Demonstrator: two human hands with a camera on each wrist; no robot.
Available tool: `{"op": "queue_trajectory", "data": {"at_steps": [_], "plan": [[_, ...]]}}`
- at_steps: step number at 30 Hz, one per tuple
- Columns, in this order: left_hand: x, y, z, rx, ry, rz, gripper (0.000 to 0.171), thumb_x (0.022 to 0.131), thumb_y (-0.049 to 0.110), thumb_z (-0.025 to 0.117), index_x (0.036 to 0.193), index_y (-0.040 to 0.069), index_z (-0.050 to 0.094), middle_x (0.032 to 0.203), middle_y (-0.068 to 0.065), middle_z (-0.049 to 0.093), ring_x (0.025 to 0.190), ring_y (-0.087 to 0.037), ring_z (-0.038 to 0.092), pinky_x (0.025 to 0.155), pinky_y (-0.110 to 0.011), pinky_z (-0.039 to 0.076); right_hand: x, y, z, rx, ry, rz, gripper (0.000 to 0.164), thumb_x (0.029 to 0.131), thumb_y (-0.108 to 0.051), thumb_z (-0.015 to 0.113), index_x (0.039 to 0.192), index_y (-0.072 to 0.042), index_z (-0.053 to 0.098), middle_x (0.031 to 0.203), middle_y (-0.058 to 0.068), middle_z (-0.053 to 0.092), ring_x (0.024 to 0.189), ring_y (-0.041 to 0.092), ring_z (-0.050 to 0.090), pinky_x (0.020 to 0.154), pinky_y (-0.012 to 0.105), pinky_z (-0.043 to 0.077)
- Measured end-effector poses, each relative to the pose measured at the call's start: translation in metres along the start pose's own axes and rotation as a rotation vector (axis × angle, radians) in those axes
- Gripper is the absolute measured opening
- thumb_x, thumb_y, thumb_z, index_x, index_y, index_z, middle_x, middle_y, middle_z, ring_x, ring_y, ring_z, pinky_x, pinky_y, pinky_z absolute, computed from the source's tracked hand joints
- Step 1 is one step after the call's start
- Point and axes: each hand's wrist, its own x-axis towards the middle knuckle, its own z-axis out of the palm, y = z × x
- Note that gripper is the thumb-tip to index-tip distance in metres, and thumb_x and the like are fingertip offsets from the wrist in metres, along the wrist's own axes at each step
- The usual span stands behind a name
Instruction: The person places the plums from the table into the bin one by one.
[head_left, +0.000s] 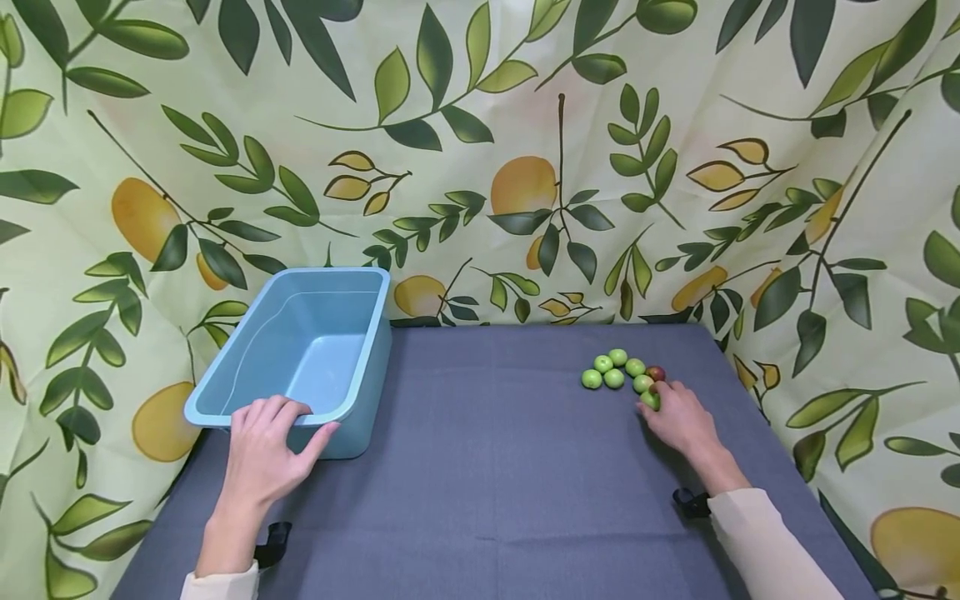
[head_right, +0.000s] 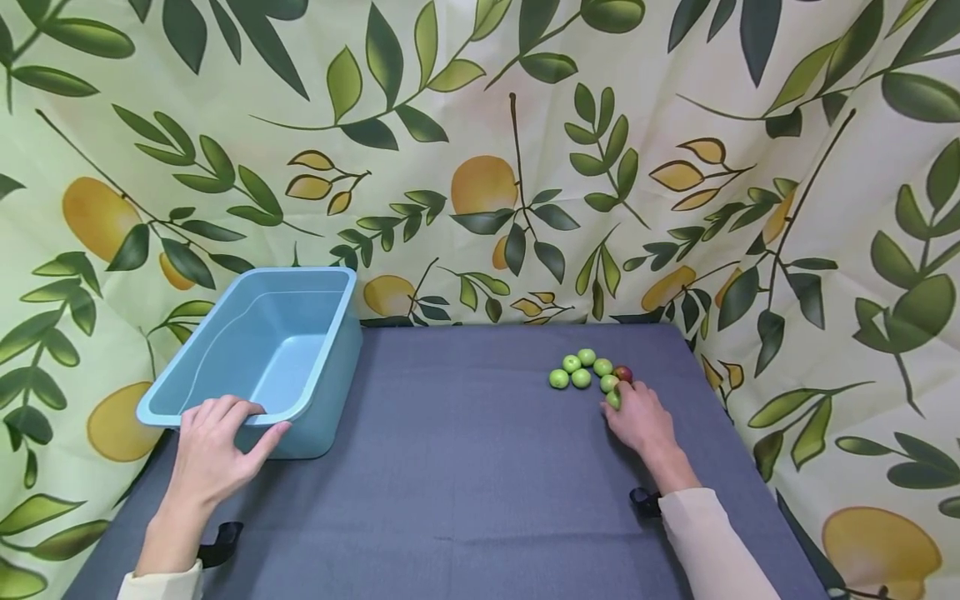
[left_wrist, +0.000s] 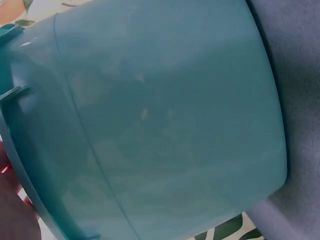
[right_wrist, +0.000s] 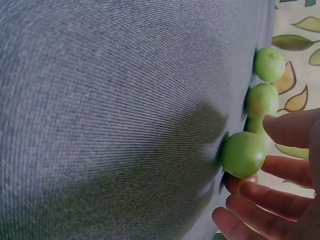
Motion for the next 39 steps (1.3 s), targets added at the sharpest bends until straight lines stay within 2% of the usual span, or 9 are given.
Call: {"op": "queue_trajectory", "data": {"at_steps": [5,11,18,24,32,39], "plan": [[0.000,0.000,0.001,-0.043,-0.009,-0.040,0.033,0.076,0.037,0.077,0.084,0.008,0.066,0.080,-0.007,0.060,0.079,-0.033,0.051,0.077,-0.052,0.032,0.001,0.003,0.002,0.009,0.014,-0.019,0.040,0.093,-0.024,0.068,0.118,0.007,0.061,0.104,0.027,0.057,0.095,0.049,0.059,0.069,0.065,0.048],[0.002,0.001,0.001,-0.096,0.001,-0.054,0.028,0.072,0.030,0.080,0.083,0.008,0.066,0.080,-0.006,0.061,0.077,-0.029,0.050,0.075,-0.049,0.030,0.001,0.004,0.004,0.024,0.009,-0.034,0.034,0.091,-0.018,0.069,0.115,0.007,0.062,0.097,0.023,0.058,0.085,0.043,0.060,0.067,0.060,0.048],[0.002,0.000,0.002,-0.122,0.010,-0.046,0.027,0.072,0.029,0.081,0.082,0.009,0.067,0.078,-0.004,0.061,0.077,-0.027,0.050,0.074,-0.048,0.029,0.001,0.003,0.004,0.045,0.005,-0.047,0.023,0.088,-0.008,0.065,0.108,0.004,0.062,0.098,0.023,0.059,0.083,0.039,0.059,0.066,0.056,0.048],[0.003,0.002,0.004,-0.136,0.034,-0.025,0.027,0.071,0.029,0.081,0.081,0.009,0.067,0.078,-0.003,0.061,0.076,-0.027,0.050,0.074,-0.047,0.028,0.001,0.004,0.004,0.056,0.004,-0.055,0.025,0.084,-0.003,0.062,0.107,0.006,0.063,0.097,0.024,0.059,0.080,0.037,0.057,0.068,0.054,0.048],[0.005,0.012,0.010,-0.149,0.045,-0.019,0.028,0.072,0.030,0.080,0.080,0.007,0.067,0.079,-0.005,0.061,0.075,-0.028,0.051,0.074,-0.048,0.028,0.000,0.003,0.004,0.068,-0.001,-0.060,0.025,0.080,-0.002,0.064,0.104,0.005,0.063,0.097,0.024,0.058,0.081,0.038,0.055,0.070,0.054,0.046],[0.005,0.024,0.016,-0.138,0.067,-0.021,0.029,0.073,0.032,0.079,0.080,0.007,0.067,0.079,-0.007,0.061,0.075,-0.031,0.053,0.073,-0.048,0.029,0.002,0.003,0.007,0.103,0.027,-0.078,0.025,0.079,-0.004,0.065,0.103,0.005,0.064,0.099,0.024,0.059,0.083,0.037,0.055,0.073,0.052,0.046]]}}
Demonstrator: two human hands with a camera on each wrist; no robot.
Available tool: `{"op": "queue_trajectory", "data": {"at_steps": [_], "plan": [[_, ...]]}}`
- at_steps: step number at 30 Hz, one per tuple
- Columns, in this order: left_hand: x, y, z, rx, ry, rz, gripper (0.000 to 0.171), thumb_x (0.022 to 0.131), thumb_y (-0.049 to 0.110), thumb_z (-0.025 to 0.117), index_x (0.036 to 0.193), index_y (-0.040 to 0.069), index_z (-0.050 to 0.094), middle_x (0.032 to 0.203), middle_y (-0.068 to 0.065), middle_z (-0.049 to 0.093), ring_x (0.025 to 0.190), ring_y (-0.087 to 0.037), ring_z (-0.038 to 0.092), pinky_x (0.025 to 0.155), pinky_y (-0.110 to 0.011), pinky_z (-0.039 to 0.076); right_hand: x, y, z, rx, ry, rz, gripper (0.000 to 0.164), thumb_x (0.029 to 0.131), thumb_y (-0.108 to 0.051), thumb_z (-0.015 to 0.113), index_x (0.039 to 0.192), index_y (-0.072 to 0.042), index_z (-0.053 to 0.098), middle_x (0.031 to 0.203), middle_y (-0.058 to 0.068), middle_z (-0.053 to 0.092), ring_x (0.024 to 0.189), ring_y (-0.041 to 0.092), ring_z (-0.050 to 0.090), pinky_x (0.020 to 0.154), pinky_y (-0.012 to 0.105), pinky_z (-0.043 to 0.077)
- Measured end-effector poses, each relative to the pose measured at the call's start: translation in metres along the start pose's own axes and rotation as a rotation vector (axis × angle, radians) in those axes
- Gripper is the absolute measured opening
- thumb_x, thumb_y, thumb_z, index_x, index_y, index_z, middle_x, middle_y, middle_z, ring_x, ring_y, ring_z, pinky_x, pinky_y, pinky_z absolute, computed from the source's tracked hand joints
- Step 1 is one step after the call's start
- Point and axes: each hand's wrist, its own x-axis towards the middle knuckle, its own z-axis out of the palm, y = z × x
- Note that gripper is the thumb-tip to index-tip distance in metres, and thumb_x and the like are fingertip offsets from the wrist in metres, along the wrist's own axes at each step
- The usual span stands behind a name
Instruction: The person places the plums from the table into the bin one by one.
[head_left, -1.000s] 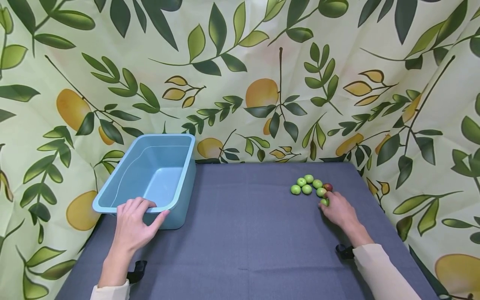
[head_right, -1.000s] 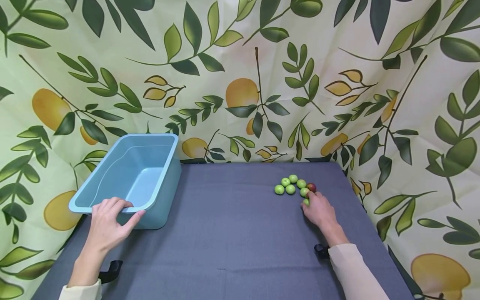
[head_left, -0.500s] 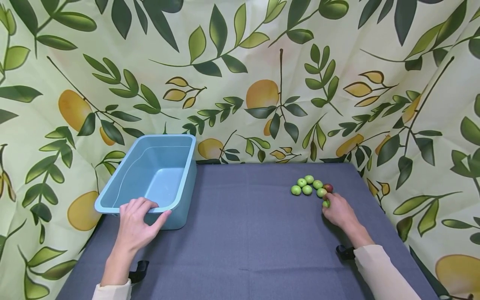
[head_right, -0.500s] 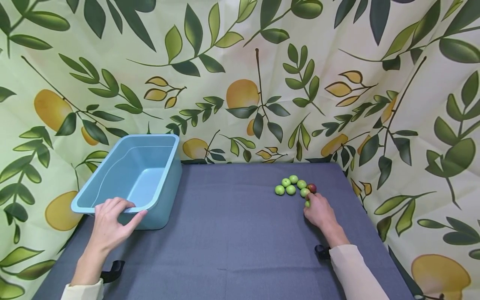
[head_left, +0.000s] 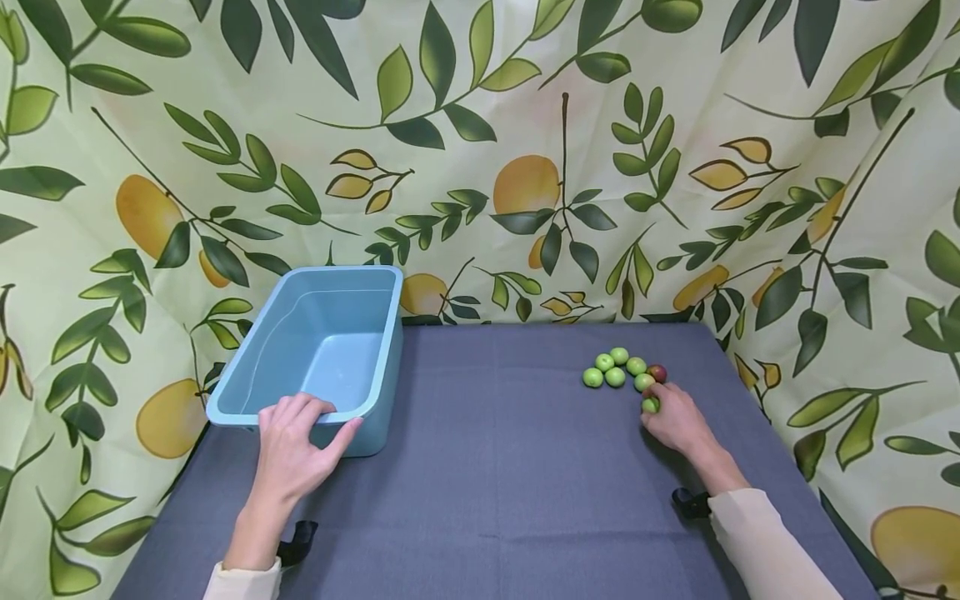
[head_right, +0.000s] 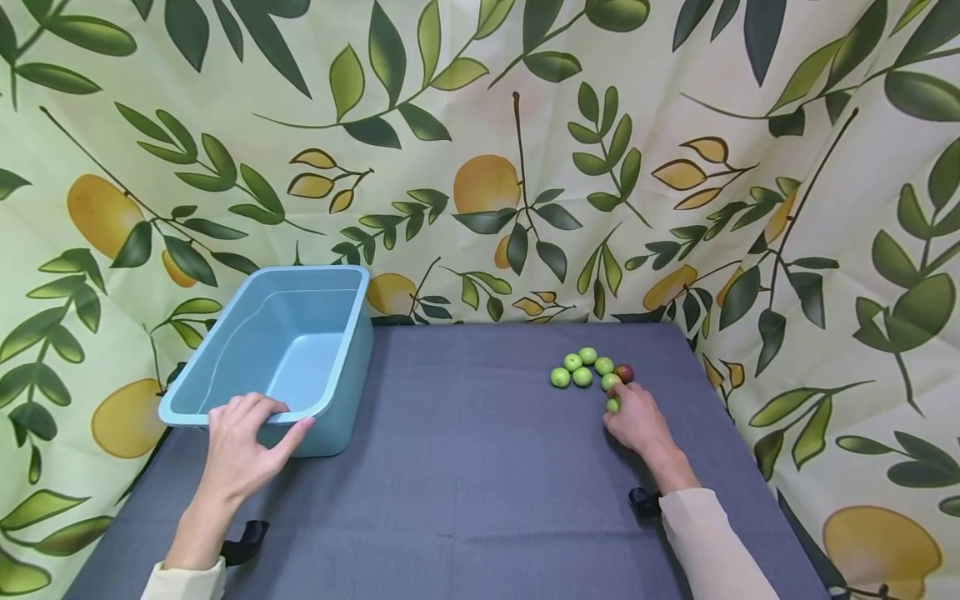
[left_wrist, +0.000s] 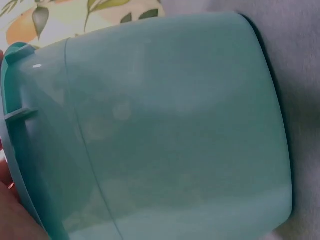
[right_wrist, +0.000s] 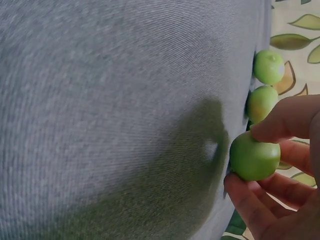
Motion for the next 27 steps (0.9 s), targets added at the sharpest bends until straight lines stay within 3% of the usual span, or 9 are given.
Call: {"op": "queue_trajectory", "data": {"at_steps": [11,27], "plan": [[0.001,0.016,0.013,-0.004,0.022,0.019,0.030,0.075,0.035,0.077,0.080,0.008,0.066,0.078,-0.005,0.060,0.073,-0.030,0.052,0.072,-0.048,0.030,0.001,-0.004,0.000,0.116,0.037,0.005,0.028,0.079,-0.006,0.068,0.104,0.005,0.067,0.100,0.022,0.061,0.086,0.034,0.055,0.075,0.044,0.043],[0.002,0.036,0.029,-0.012,0.028,0.024,0.031,0.076,0.037,0.078,0.080,0.009,0.066,0.079,-0.004,0.060,0.073,-0.027,0.051,0.072,-0.046,0.030,-0.006,-0.009,-0.001,0.265,0.033,0.084,0.032,0.084,-0.011,0.073,0.113,0.002,0.067,0.109,0.023,0.060,0.095,0.035,0.060,0.080,0.044,0.045]]}}
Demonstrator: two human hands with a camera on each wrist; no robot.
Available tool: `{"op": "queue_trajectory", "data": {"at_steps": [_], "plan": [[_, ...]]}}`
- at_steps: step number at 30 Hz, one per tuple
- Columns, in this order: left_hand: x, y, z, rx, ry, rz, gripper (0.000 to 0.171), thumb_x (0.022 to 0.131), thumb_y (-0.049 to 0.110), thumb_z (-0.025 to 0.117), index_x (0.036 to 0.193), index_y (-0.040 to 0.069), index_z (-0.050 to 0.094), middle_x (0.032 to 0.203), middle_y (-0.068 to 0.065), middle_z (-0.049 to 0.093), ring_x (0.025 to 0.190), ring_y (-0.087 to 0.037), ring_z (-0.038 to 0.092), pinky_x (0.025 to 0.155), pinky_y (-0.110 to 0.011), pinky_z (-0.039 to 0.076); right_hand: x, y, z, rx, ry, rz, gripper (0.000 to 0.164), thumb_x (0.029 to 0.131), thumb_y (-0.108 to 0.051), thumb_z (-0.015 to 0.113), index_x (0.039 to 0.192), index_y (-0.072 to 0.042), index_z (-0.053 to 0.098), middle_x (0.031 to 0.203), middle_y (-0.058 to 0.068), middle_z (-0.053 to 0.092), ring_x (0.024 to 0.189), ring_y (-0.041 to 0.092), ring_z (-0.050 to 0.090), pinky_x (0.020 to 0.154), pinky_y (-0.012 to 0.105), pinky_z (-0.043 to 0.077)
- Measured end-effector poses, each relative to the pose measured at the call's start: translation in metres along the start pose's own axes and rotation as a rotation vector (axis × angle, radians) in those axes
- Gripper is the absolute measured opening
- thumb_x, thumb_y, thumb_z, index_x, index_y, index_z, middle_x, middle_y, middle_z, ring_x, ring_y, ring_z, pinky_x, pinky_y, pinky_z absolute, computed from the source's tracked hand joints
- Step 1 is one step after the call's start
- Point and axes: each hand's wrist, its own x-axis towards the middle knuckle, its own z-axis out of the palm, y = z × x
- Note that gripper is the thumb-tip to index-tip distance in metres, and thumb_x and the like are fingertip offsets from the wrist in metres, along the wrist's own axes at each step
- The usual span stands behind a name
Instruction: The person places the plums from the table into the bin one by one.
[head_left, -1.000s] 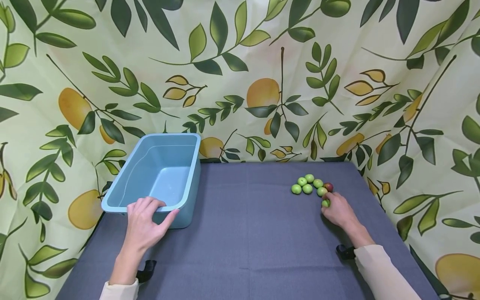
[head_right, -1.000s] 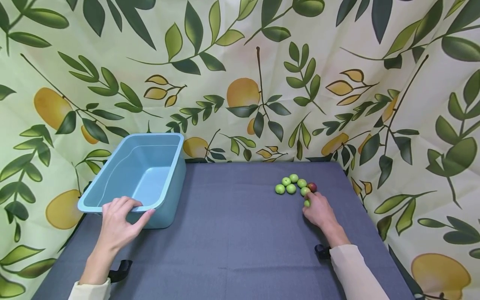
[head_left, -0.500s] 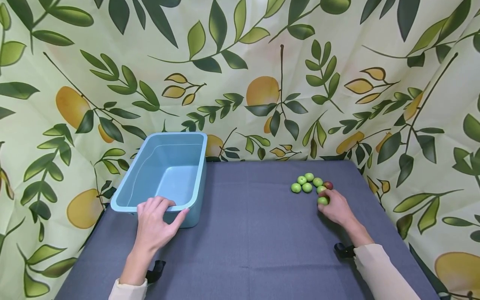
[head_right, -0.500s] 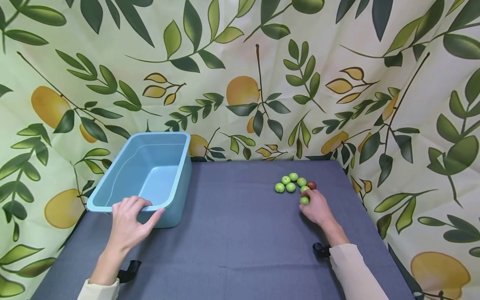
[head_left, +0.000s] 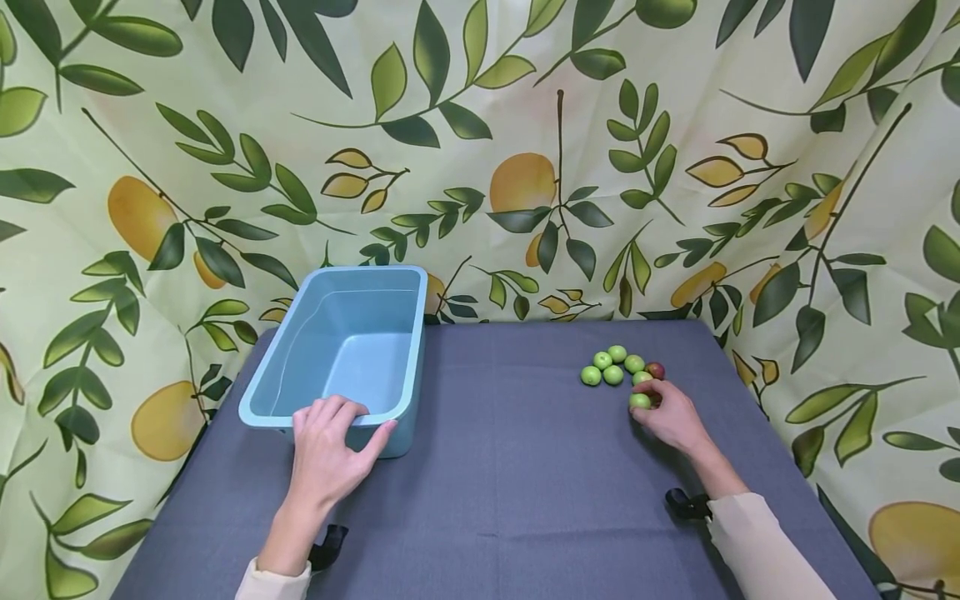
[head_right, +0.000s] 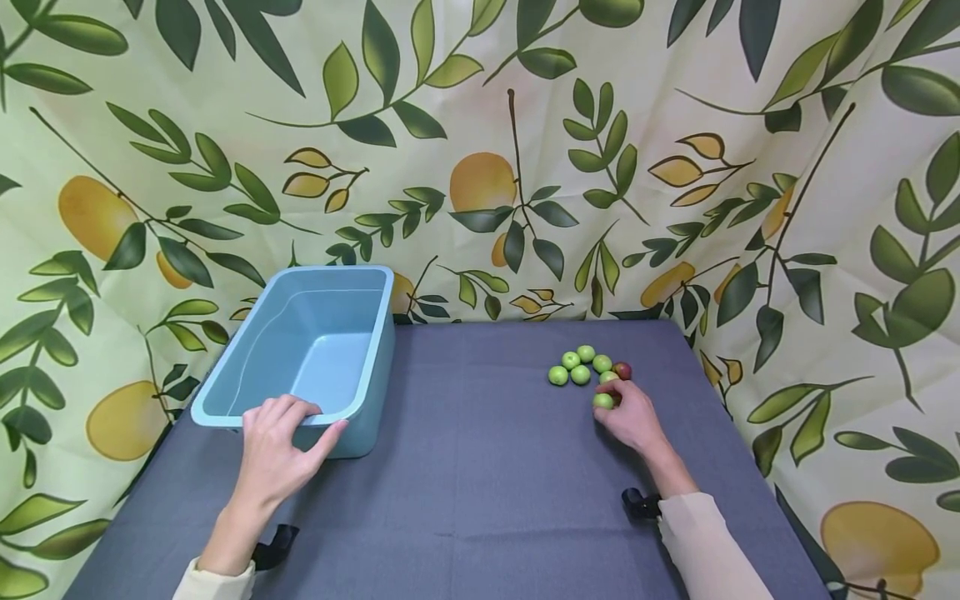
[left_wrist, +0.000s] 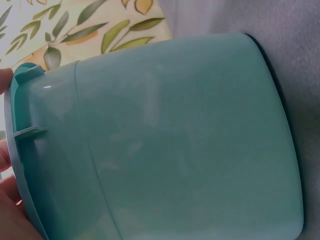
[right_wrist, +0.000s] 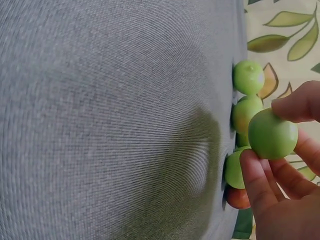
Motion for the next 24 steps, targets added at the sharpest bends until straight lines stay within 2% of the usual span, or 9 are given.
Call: {"op": "queue_trajectory", "data": {"at_steps": [9,24], "plan": [[0.000,0.011,0.009,0.000,0.023,0.005,0.031,0.076,0.038,0.078,0.079,0.009,0.065,0.079,-0.003,0.060,0.073,-0.028,0.053,0.072,-0.046,0.031,0.000,-0.006,0.000,0.070,0.012,-0.014,0.030,0.086,-0.011,0.075,0.112,0.002,0.068,0.112,0.022,0.063,0.094,0.031,0.062,0.079,0.037,0.047],[0.004,0.027,0.019,0.006,0.000,-0.002,0.032,0.077,0.038,0.079,0.079,0.008,0.066,0.079,-0.004,0.060,0.074,-0.028,0.052,0.073,-0.046,0.032,-0.001,-0.021,-0.002,0.119,0.008,-0.055,0.028,0.086,-0.010,0.075,0.111,0.000,0.069,0.108,0.017,0.067,0.094,0.026,0.063,0.079,0.025,0.048]]}}
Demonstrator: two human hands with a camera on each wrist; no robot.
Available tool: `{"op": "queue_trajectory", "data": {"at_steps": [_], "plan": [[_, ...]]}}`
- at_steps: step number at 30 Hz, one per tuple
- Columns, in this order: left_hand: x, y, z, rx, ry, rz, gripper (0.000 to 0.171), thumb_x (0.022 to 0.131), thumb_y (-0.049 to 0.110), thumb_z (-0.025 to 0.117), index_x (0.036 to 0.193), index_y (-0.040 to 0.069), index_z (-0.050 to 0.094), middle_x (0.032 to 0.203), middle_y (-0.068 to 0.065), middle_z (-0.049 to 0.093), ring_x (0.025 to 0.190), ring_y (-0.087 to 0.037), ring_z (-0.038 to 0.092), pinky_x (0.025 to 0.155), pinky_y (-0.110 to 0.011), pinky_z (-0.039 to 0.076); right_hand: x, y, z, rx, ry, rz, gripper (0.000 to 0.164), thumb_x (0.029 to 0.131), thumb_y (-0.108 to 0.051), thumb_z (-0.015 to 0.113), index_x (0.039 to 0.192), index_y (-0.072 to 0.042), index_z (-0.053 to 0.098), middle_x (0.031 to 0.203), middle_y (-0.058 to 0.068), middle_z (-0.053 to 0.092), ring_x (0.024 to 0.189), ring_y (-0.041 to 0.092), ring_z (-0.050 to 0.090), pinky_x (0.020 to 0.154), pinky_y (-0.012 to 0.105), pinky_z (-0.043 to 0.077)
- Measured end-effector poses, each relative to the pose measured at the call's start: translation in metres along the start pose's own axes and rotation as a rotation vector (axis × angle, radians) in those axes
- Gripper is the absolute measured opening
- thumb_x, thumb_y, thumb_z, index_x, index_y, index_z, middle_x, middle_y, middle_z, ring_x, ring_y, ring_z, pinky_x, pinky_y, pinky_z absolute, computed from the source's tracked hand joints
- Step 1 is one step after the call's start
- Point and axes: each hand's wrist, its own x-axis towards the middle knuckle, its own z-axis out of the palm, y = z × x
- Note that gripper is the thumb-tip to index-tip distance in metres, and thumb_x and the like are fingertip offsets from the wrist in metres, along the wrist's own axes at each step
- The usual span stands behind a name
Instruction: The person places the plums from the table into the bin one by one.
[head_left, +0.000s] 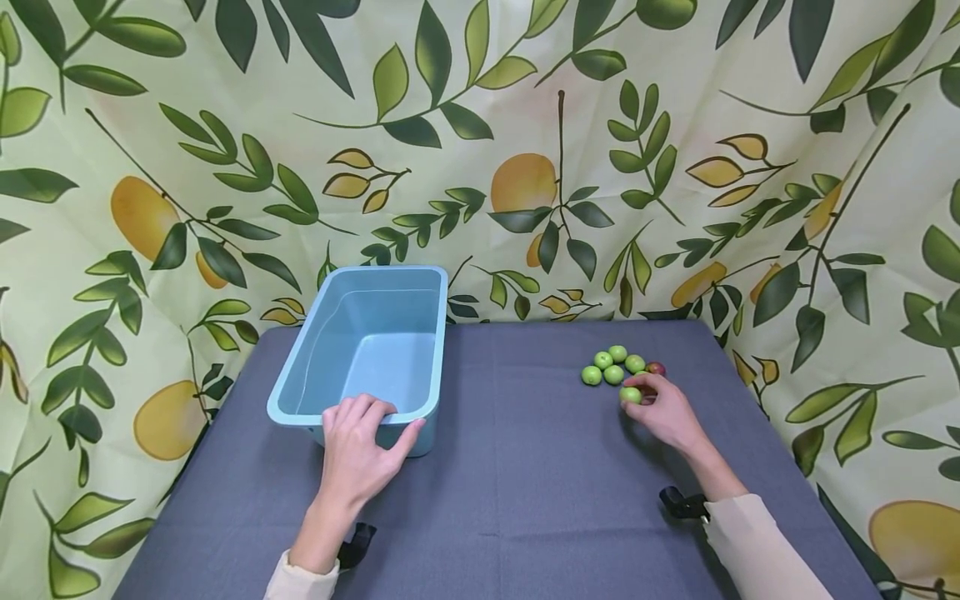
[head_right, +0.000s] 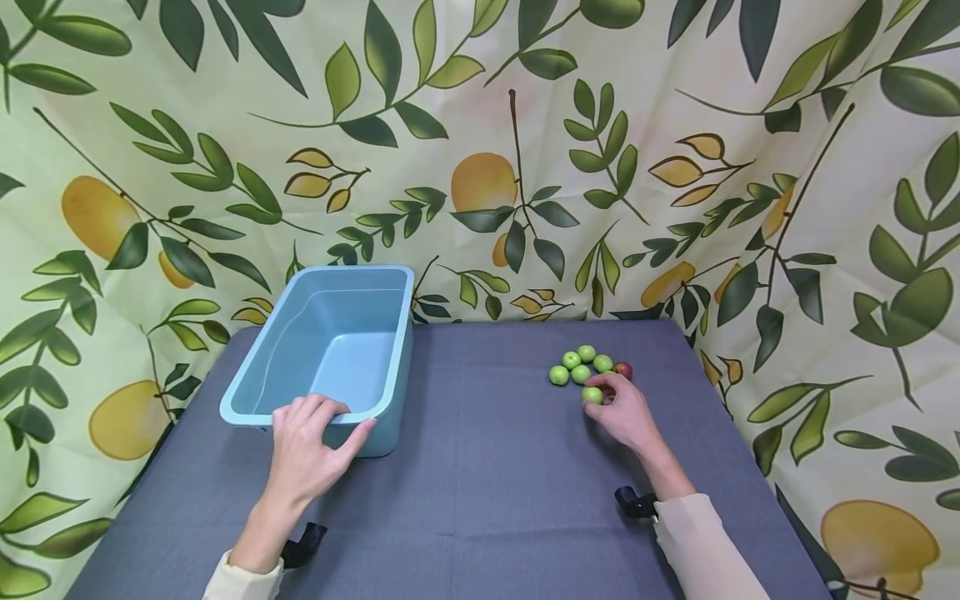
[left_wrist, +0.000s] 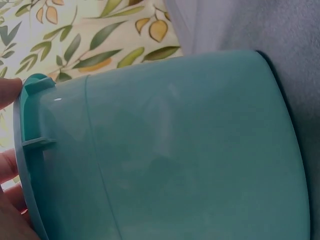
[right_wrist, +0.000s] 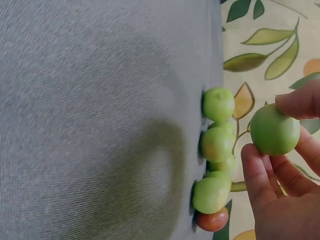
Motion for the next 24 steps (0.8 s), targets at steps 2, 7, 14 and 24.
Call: {"op": "queue_trajectory", "data": {"at_steps": [2,7,14,24], "plan": [[0.001,0.002,0.001,0.000,-0.002,0.001,0.032,0.077,0.037,0.080,0.079,0.008,0.066,0.079,-0.004,0.060,0.074,-0.028,0.052,0.073,-0.046,0.032,0.000,-0.002,0.000,0.007,-0.001,-0.004,0.028,0.087,-0.011,0.075,0.112,0.001,0.069,0.108,0.017,0.066,0.095,0.026,0.063,0.079,0.024,0.048],[0.001,0.006,0.004,-0.002,-0.005,0.005,0.032,0.077,0.037,0.080,0.079,0.008,0.066,0.079,-0.004,0.059,0.074,-0.027,0.052,0.073,-0.045,0.032,0.001,-0.009,0.000,0.009,0.007,-0.015,0.030,0.087,-0.011,0.075,0.113,0.002,0.068,0.107,0.017,0.065,0.096,0.027,0.064,0.080,0.022,0.049],[0.001,0.011,0.008,-0.003,-0.005,0.007,0.033,0.077,0.038,0.080,0.079,0.008,0.066,0.079,-0.003,0.059,0.075,-0.028,0.052,0.072,-0.045,0.032,0.001,-0.020,0.000,0.040,0.023,-0.044,0.031,0.087,-0.010,0.074,0.115,0.001,0.068,0.111,0.016,0.064,0.097,0.023,0.060,0.081,0.018,0.049],[0.001,0.015,0.010,0.003,-0.009,0.010,0.033,0.078,0.038,0.080,0.079,0.008,0.065,0.079,-0.003,0.059,0.074,-0.027,0.052,0.073,-0.045,0.033,0.002,-0.045,-0.005,0.102,0.043,-0.116,0.035,0.089,-0.012,0.075,0.120,0.002,0.066,0.118,0.017,0.063,0.103,0.020,0.057,0.083,0.014,0.047]]}}
